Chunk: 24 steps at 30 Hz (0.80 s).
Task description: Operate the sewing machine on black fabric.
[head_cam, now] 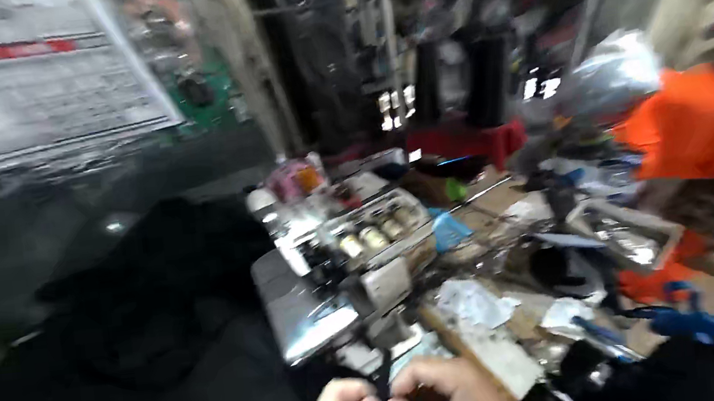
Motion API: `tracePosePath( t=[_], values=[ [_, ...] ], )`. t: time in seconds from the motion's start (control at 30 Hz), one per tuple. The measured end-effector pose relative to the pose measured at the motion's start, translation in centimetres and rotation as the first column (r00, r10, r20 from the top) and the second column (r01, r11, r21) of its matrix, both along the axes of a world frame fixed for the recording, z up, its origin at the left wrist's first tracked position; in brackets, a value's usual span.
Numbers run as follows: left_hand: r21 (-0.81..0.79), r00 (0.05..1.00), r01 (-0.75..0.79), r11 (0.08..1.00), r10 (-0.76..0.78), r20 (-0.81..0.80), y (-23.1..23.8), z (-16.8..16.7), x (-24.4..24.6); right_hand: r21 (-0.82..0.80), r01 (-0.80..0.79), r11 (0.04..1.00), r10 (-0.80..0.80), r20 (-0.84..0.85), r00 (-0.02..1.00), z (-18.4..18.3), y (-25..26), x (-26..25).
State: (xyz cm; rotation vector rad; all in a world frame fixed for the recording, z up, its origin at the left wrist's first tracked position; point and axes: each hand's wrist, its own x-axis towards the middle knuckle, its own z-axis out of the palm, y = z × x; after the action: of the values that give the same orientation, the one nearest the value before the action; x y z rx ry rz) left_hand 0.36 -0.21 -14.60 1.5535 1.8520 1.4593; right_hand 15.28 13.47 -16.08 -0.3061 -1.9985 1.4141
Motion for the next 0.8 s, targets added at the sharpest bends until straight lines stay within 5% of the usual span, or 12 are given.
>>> tracePosePath(
  t=[0.5,0.8],
  values=[
    [0.055,0.981,0.028,0.998,-0.038,0.193,0.4,-1.3,-0.1,-0.123,-0.135,0.983,0.138,0.02,0.99,-0.5,0.9,0.7],
    [-0.012,0.999,0.026,1.0,-0.025,0.029,0.4,-1.1,-0.2,-0.128,-0.058,0.99,0.034,-0.178,0.983,-1.7,0.5,0.4]
  ],
)
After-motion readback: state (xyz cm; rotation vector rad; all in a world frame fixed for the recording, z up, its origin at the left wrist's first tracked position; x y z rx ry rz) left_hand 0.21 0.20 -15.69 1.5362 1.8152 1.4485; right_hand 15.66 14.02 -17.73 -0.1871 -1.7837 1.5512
